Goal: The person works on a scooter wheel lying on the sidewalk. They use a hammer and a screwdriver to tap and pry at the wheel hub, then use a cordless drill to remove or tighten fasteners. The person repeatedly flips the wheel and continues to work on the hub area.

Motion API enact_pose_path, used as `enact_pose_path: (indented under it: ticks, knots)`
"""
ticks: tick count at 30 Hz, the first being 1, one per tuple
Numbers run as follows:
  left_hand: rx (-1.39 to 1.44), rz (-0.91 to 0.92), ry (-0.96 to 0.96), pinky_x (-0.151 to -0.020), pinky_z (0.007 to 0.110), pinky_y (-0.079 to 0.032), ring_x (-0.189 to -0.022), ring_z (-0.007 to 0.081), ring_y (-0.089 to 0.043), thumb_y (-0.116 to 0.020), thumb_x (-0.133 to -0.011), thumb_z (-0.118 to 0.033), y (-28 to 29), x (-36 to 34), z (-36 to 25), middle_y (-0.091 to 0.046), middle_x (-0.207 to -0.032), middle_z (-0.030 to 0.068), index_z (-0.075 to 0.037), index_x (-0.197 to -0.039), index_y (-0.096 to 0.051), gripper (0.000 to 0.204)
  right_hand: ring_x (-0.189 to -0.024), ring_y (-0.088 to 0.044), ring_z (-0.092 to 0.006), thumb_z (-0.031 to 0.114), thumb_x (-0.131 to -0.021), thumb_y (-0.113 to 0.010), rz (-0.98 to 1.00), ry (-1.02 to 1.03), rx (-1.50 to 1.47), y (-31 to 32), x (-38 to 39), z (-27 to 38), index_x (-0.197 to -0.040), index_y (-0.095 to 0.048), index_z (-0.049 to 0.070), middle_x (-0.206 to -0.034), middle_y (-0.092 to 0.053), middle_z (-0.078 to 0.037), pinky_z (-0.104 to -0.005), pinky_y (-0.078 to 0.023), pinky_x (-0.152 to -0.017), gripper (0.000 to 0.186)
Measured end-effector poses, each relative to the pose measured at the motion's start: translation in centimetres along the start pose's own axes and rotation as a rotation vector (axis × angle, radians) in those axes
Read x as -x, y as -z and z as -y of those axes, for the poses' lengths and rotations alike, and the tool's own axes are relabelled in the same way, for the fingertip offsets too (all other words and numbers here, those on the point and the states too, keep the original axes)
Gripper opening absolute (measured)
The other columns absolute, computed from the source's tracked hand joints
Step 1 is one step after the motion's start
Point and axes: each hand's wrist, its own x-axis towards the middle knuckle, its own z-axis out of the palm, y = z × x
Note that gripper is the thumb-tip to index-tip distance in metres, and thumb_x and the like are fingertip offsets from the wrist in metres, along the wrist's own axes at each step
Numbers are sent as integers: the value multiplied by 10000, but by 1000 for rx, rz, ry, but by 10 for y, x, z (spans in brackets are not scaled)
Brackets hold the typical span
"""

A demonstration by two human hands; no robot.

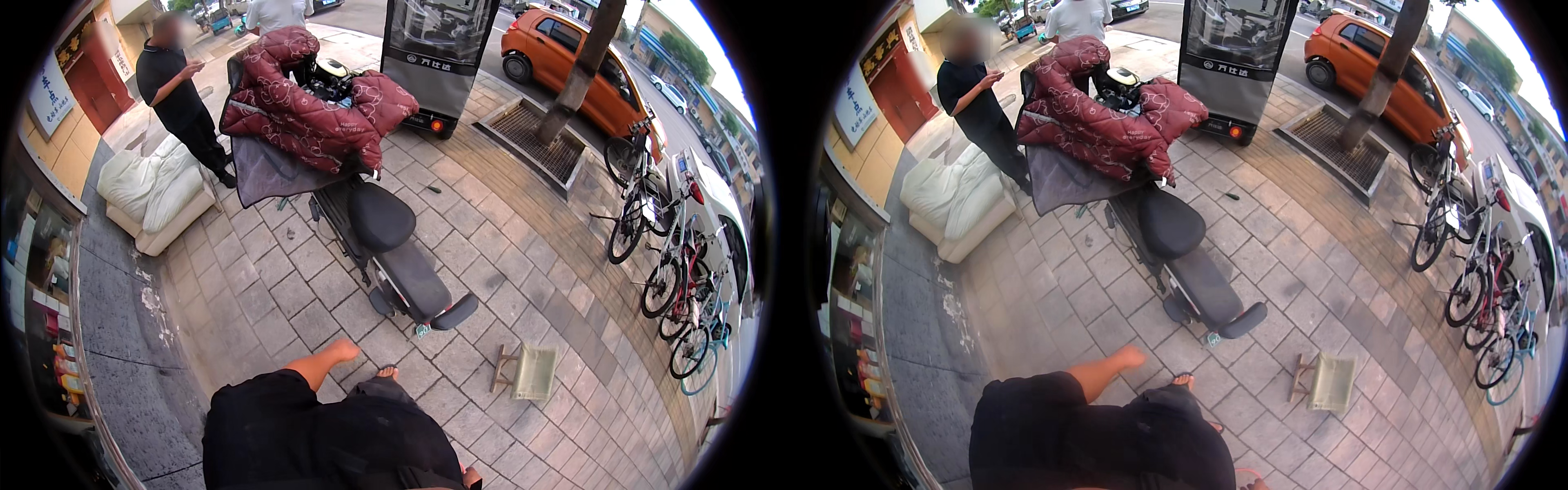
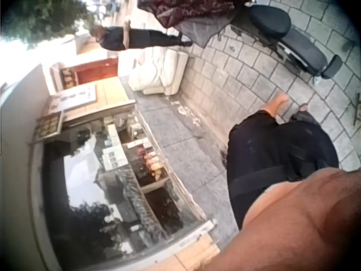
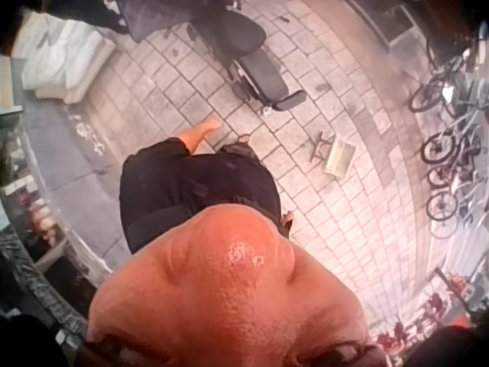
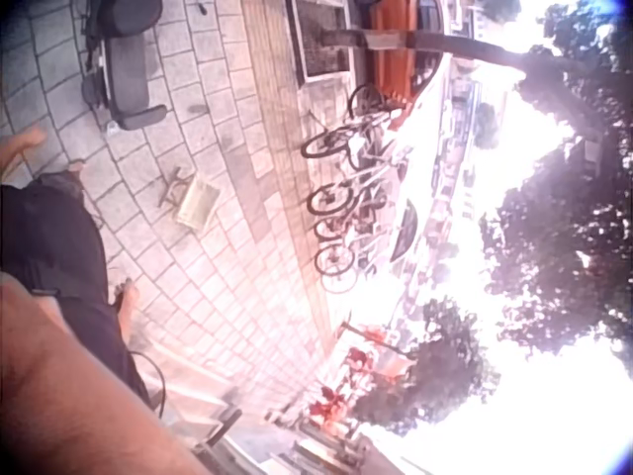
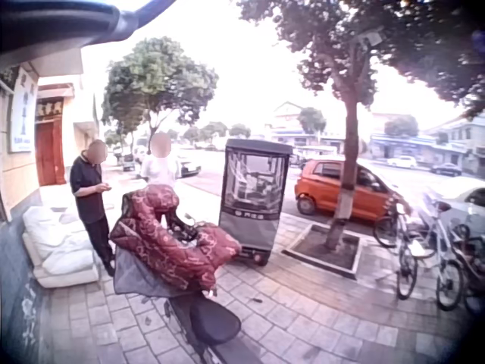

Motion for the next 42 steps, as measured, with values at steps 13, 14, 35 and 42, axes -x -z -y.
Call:
enact_pose_path:
  ticks: [13, 14, 35, 42]
  knots:
    - [31, 84, 74, -936, 458, -531, -1119, 413, -678, -610, -852, -327, -28, -3, 52, -708, -1175, 277, 31, -1162, -724, 488, -664, -682, -251, 237, -970, -637, 3, 82, -54, 27, 47, 23, -1230, -611, 16, -893, -665, -103, -395, -555, -534, 342]
    - [127, 61, 157, -867, 468, -557, -1047, 391, -717, -612, -856, -311, -24, 6, 35, -738, -1115, 260, 23, -1130, -738, 449, -668, -681, -245, 228, -968, -631, -19, 51, -59, 35, 44, 12, -1220, -618, 16, -885, -660, -97, -388, -551, -539, 329]
    - [82, -113, -4, -896, 416, -532, -970, 325, -708, -631, -859, -308, -75, 141, -214, -751, -1020, 204, -1, -994, -752, 356, -808, -662, -388, 222, -933, -619, 84, -157, -255, 187, -118, -89, -1244, -566, -21, -1068, -629, -213, -523, -573, -696, 398]
    - [-12, -124, -4, -962, 456, -537, -1125, 389, -691, -622, -853, -363, -85, 134, -185, -727, -1136, 253, -9, -1052, -766, 430, -837, -687, -417, 238, -934, -606, 48, -123, -240, 186, -135, -59, -1296, -539, 9, -1114, -637, -223, -520, -545, -634, 433]
